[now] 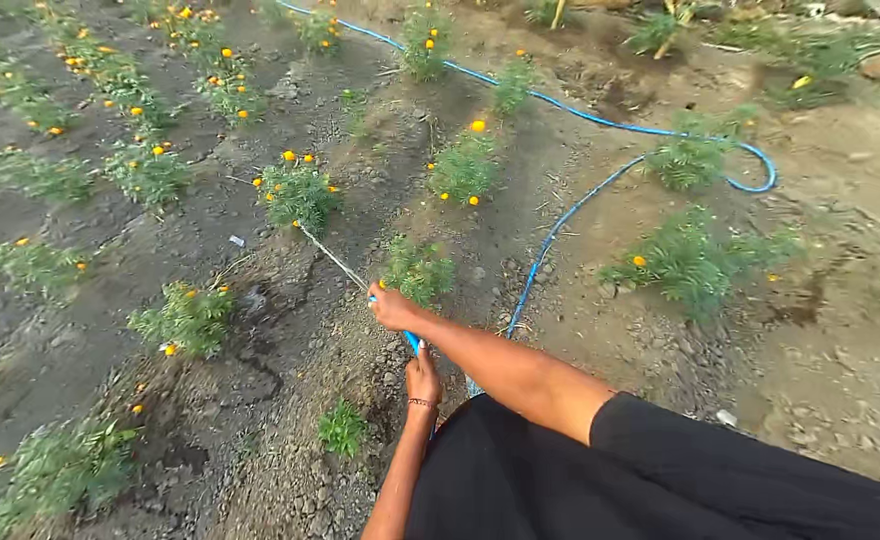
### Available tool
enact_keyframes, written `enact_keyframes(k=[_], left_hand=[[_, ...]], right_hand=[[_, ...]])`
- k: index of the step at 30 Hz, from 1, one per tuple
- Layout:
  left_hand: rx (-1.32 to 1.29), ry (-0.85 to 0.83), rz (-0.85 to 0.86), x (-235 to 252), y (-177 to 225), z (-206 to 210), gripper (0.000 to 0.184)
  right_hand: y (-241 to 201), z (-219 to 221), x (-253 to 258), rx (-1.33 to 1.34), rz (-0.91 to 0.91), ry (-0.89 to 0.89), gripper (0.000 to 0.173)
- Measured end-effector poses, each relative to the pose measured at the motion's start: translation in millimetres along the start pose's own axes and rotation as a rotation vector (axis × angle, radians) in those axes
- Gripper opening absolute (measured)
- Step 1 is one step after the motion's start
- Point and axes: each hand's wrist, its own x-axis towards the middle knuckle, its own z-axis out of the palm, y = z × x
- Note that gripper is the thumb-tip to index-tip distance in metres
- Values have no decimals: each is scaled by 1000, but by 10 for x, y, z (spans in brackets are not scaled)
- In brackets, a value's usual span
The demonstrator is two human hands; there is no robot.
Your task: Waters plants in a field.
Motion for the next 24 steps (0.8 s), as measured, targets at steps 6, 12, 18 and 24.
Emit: enact_keyframes(k=[6, 12, 18, 24], left_hand=[[49, 3, 2, 216, 258, 236, 62], [37, 26, -5, 776, 771, 791, 63], [71, 66, -26, 1610, 1562, 1828, 64], [34, 13, -71, 1996, 2550, 2694, 65]], right_hand=[[110, -334, 152, -65, -8, -46, 40], [414, -1015, 621, -155, -42, -104, 39], [1160, -2134, 1310, -163, -81, -166, 40], [1569, -3325, 1589, -256, -96, -216, 38]])
